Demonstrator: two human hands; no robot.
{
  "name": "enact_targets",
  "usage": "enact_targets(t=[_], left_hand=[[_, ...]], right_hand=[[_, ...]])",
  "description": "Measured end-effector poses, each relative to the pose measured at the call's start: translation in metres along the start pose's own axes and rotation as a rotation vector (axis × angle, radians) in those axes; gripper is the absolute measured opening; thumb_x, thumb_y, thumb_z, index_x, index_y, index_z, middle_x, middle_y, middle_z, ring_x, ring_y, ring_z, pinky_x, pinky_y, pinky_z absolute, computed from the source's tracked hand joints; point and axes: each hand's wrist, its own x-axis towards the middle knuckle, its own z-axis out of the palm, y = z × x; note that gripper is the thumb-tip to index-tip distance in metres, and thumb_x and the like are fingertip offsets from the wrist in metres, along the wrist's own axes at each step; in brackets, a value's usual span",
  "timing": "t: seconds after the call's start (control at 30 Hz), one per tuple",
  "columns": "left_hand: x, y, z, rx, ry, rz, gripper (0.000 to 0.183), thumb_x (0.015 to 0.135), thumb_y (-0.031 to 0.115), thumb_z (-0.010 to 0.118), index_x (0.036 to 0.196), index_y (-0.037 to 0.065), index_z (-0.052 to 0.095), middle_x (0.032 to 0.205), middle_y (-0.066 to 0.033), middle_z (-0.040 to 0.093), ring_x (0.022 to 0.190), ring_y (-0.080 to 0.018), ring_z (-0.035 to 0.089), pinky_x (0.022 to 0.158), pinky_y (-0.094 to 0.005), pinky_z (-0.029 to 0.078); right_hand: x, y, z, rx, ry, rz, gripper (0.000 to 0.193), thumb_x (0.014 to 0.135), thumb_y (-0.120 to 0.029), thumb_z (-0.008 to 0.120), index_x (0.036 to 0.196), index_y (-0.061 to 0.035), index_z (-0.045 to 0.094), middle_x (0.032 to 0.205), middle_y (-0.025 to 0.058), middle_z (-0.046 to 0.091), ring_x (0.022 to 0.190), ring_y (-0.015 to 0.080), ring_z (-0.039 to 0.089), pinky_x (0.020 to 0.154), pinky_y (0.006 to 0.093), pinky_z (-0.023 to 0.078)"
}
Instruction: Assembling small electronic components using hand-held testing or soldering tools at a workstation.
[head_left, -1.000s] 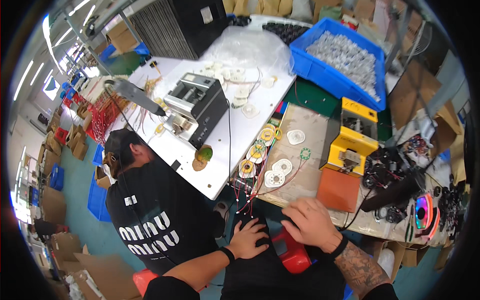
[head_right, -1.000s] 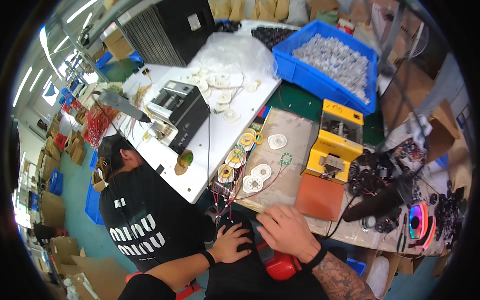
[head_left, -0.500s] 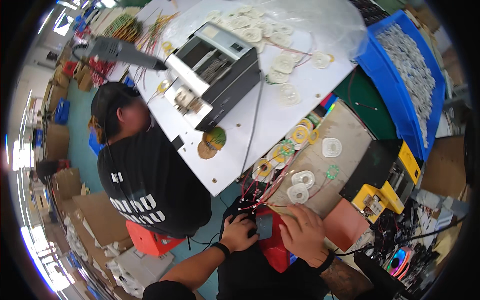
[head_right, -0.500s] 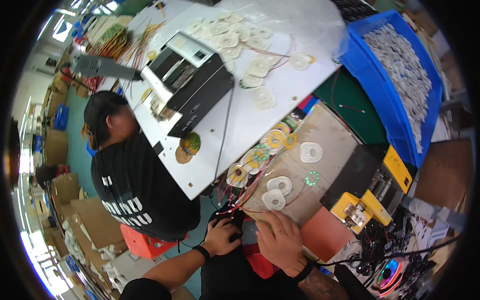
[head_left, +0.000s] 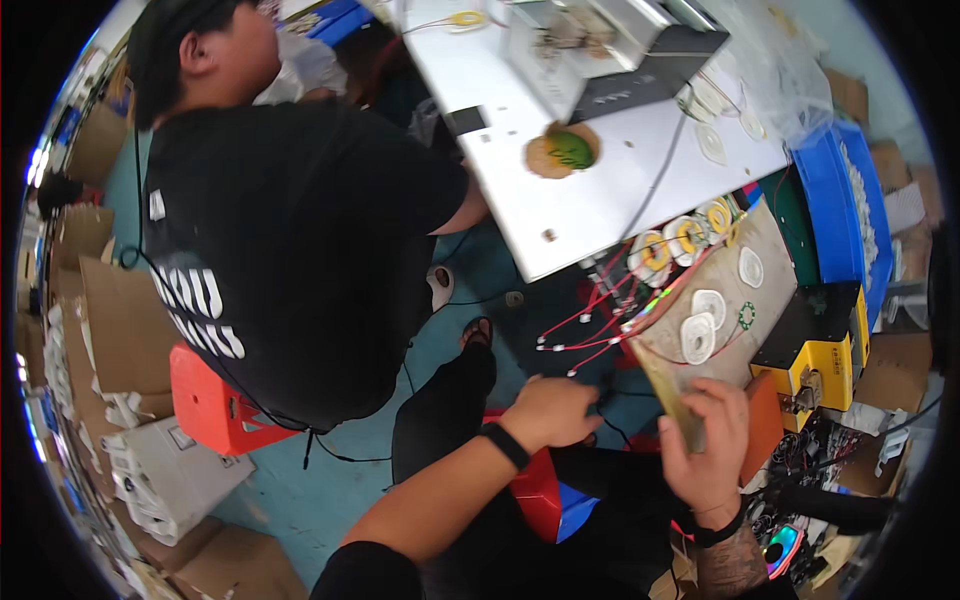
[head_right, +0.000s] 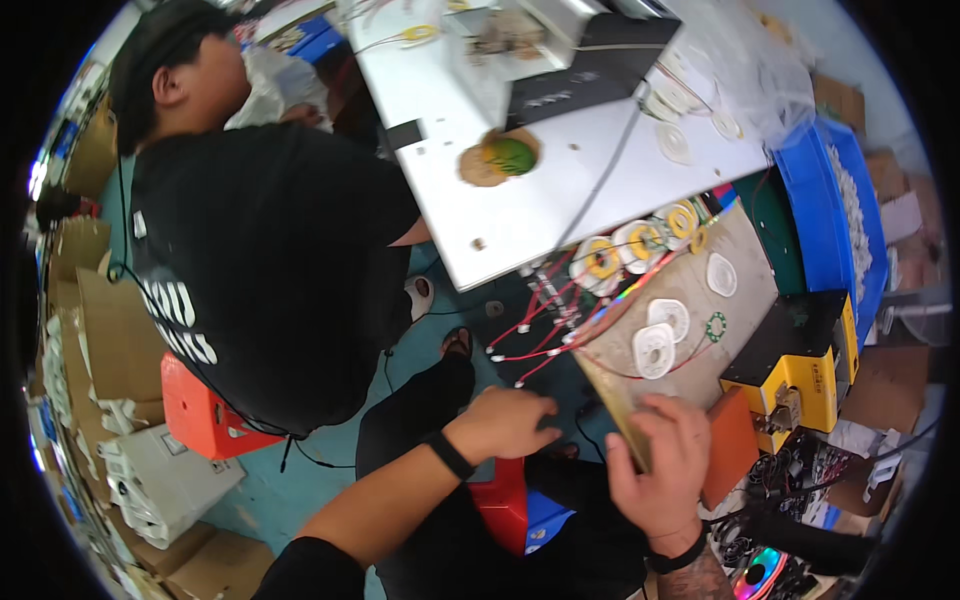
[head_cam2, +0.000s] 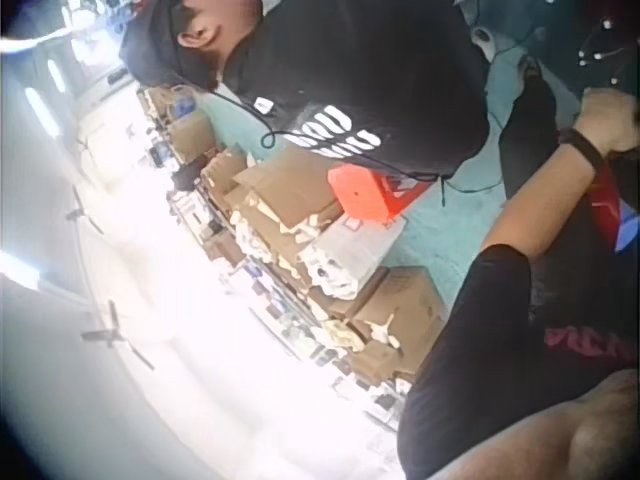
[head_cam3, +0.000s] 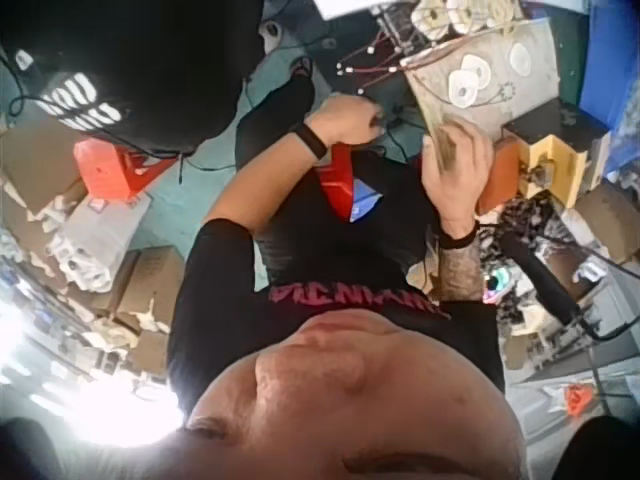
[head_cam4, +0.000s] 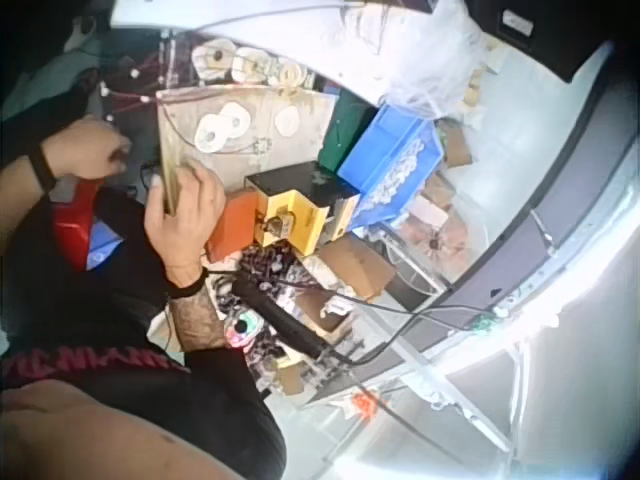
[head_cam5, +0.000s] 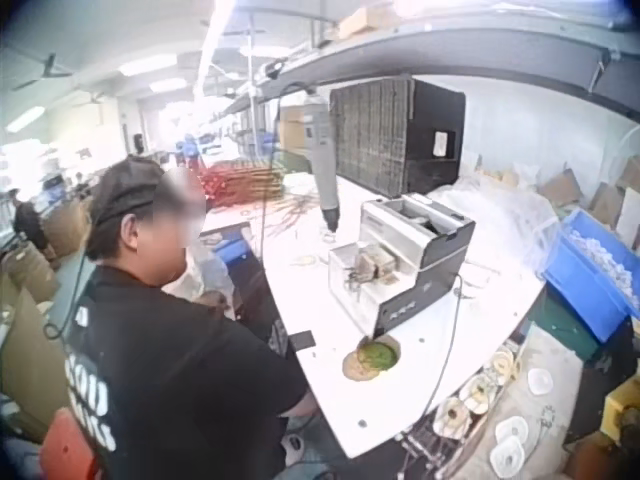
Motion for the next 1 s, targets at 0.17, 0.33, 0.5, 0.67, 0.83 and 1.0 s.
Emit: enact_targets(t=[0.17,0.33,0.5,0.67,0.83,1.0], left_hand=[[0.001,0.008,-0.037,-0.232,0.206,0.033,0.039,0.095,0.049,0.066,0.099,0.012,0.077,0.094,-0.0137,0.077,0.093,-0.0346,0.075,0.082,-0.0473,0.058],[-0.018,-0.018,-0.030,-0.612,0.397,0.152,0.041,0.097,0.048,0.067,0.095,0.008,0.077,0.087,-0.0151,0.076,0.083,-0.0346,0.073,0.074,-0.0446,0.056],[-0.027,-0.054,-0.027,-0.527,0.338,-0.045,0.039,0.096,0.046,0.068,0.096,0.008,0.078,0.090,-0.0154,0.077,0.091,-0.0362,0.074,0.080,-0.0464,0.057],[-0.031,-0.080,-0.041,-0.702,0.518,-0.014,0.038,0.095,0.043,0.070,0.102,0.005,0.076,0.094,-0.0146,0.077,0.091,-0.0321,0.074,0.081,-0.0421,0.057],[-0.036,-0.084,-0.046,-0.703,0.670,-0.172,0.018,0.091,0.026,0.066,0.097,0.011,0.074,0.093,-0.0120,0.077,0.090,-0.0330,0.073,0.079,-0.0422,0.056],[-0.031,-0.072,-0.040,-0.901,0.680,-0.110,0.019,0.091,0.016,0.066,0.106,0.004,0.069,0.088,-0.0094,0.073,0.082,-0.0248,0.071,0.078,-0.0376,0.055]], right_hand=[[0.003,-0.027,0.004,-0.240,0.052,-0.101,0.041,0.082,-0.010,0.080,0.118,-0.0018,0.063,0.128,0.0205,0.062,0.119,0.0409,0.058,0.102,0.0494,0.046],[0.013,-0.022,0.045,-0.293,0.053,-0.222,0.069,0.082,-0.014,0.084,0.140,-0.0010,0.050,0.151,0.0270,0.046,0.137,0.0446,0.049,0.115,0.0510,0.041],[0.024,-0.010,0.053,-0.344,0.042,-0.184,0.093,0.080,-0.018,0.087,0.155,-0.0017,0.035,0.162,0.0289,0.035,0.146,0.0482,0.039,0.121,0.0532,0.032],[0.023,-0.015,0.054,-0.370,0.059,-0.127,0.092,0.078,-0.023,0.088,0.153,-0.0018,0.039,0.158,0.0311,0.038,0.145,0.0495,0.040,0.120,0.0544,0.035],[0.024,-0.009,0.060,-0.347,0.063,-0.113,0.090,0.077,-0.028,0.089,0.151,-0.0032,0.043,0.156,0.0307,0.041,0.142,0.0493,0.043,0.117,0.0554,0.037],[0.025,-0.008,0.057,-0.329,0.041,-0.038,0.095,0.078,-0.028,0.088,0.155,-0.0029,0.038,0.159,0.0296,0.037,0.147,0.0476,0.036,0.121,0.0558,0.031]])
